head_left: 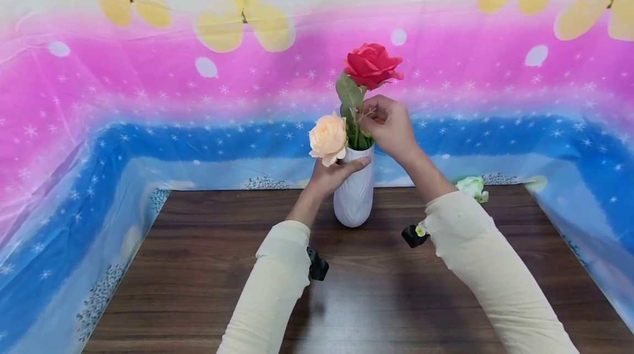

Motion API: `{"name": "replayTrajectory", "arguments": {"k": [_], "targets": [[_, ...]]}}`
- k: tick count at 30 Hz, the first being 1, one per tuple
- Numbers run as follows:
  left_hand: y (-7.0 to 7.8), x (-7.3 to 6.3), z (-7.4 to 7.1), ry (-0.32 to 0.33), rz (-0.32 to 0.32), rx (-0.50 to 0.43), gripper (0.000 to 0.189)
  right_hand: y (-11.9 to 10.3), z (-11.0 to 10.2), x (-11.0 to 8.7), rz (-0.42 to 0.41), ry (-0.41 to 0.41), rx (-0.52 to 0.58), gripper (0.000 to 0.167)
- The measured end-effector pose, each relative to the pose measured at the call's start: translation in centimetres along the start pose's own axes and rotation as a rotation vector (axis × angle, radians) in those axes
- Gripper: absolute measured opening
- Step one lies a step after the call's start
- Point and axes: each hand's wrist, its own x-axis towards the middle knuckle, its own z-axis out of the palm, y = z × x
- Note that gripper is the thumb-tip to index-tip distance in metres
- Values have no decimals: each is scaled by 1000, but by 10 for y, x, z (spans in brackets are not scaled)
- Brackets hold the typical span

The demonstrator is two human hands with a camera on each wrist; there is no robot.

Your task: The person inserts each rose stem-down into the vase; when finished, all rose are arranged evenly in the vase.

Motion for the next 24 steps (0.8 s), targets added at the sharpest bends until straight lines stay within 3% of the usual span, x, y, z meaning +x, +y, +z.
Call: {"name": "replayTrajectory", "arguments": {"k": [8,16,19,24], "targets": [[0,-2,0,-5,25,-1,75,-4,-6,-4,33,-23,130,31],[1,0,0,-9,-31,8,74,-20,-14,-10,97,-168,237,47],[1,0,-1,-15,-52,12,73,-24,-16,-11,103,-219,231,49],[0,0,-1,-17,-28,18,71,-26,-15,-14,78,-252,215,53]]}}
